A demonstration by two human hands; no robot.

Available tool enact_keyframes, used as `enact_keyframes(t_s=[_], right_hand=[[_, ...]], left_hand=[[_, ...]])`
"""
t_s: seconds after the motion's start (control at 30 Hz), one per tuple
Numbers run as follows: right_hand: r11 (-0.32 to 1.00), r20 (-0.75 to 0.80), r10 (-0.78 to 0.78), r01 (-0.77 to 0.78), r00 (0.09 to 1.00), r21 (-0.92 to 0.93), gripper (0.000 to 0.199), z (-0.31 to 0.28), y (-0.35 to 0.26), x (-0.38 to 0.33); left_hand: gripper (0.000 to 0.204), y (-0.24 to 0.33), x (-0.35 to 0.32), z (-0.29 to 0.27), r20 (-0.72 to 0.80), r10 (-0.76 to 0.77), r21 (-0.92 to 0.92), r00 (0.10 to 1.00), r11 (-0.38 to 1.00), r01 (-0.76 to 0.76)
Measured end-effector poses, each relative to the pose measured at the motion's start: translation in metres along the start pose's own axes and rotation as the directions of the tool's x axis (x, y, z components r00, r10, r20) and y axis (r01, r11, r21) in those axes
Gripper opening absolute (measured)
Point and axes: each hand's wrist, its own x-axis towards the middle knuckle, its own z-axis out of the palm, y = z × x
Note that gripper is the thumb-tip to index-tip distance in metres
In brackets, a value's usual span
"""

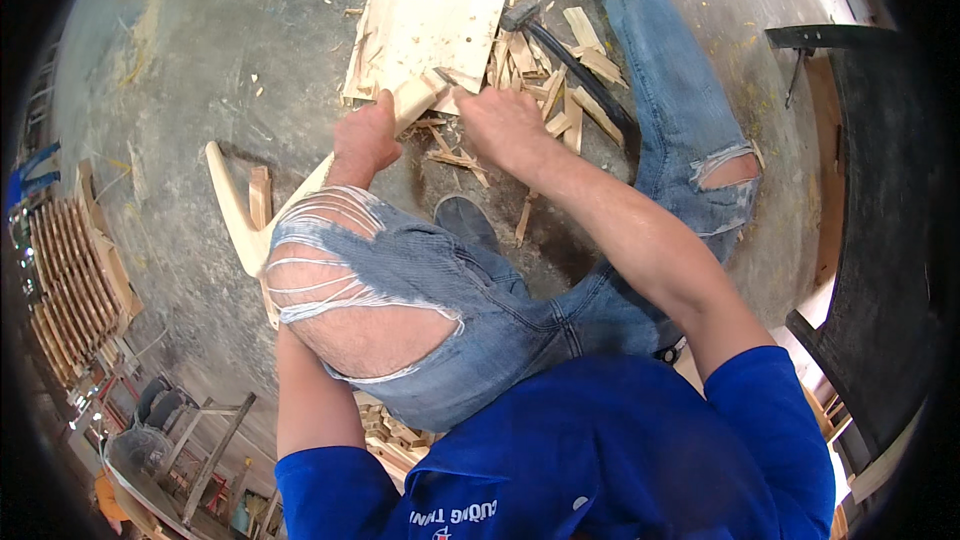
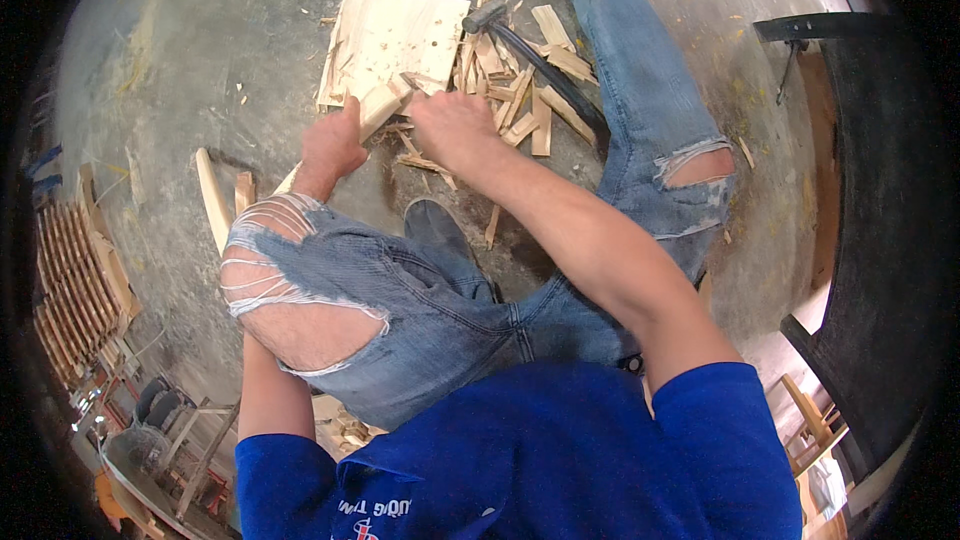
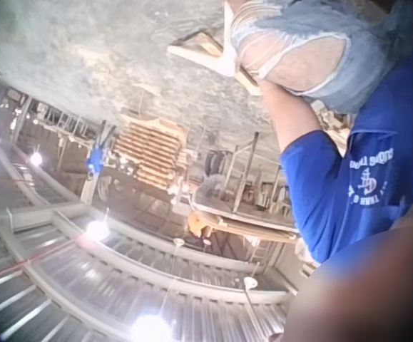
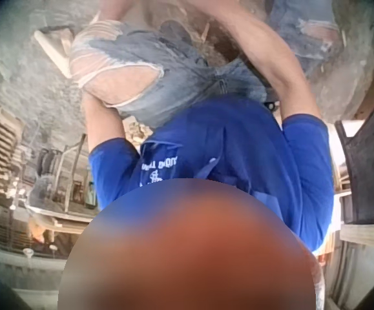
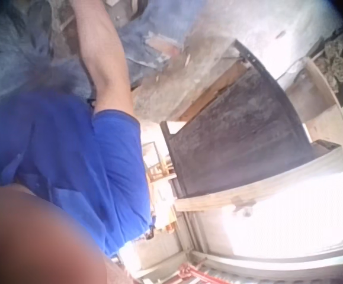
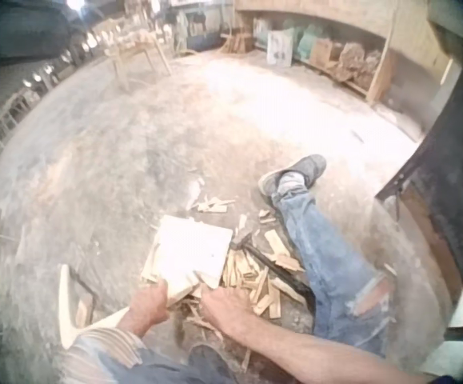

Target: The person sits on the floor and uses a chisel and mallet to carve a small wooden piece. They repeatedly strike the chisel to remove wood shavings and shape the object. Another person briefly approaches to observe the work.

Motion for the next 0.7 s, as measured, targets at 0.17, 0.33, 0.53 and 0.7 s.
enact_keyframes(t_s=[0.17,0.33,0.53,0.7], right_hand=[[0.997,0.14,0.052,-0.042,0.989,-0.07,0.029,0.016,0.027,-0.063],[0.995,0.042,0.078,-0.075,0.996,-0.066,0.038,-0.034,0.014,-0.064],[0.998,0.019,0.016,-0.014,1.0,-0.066,0.04,-0.008,0.011,-0.052],[0.999,0.036,0.005,-0.003,0.999,-0.054,0.045,-0.005,0.01,-0.052]], left_hand=[[0.049,0.017,0.017,0.014,-0.003,0.069,-0.026,0.998,0.997,-0.069],[0.048,0.002,0.007,0.017,-0.032,0.025,-0.019,0.999,0.999,-0.025],[0.047,0.005,0.006,0.008,0.002,0.029,-0.013,1.0,1.0,-0.029],[0.049,0.005,0.007,0.007,-0.01,0.024,-0.021,1.0,0.999,-0.025]])
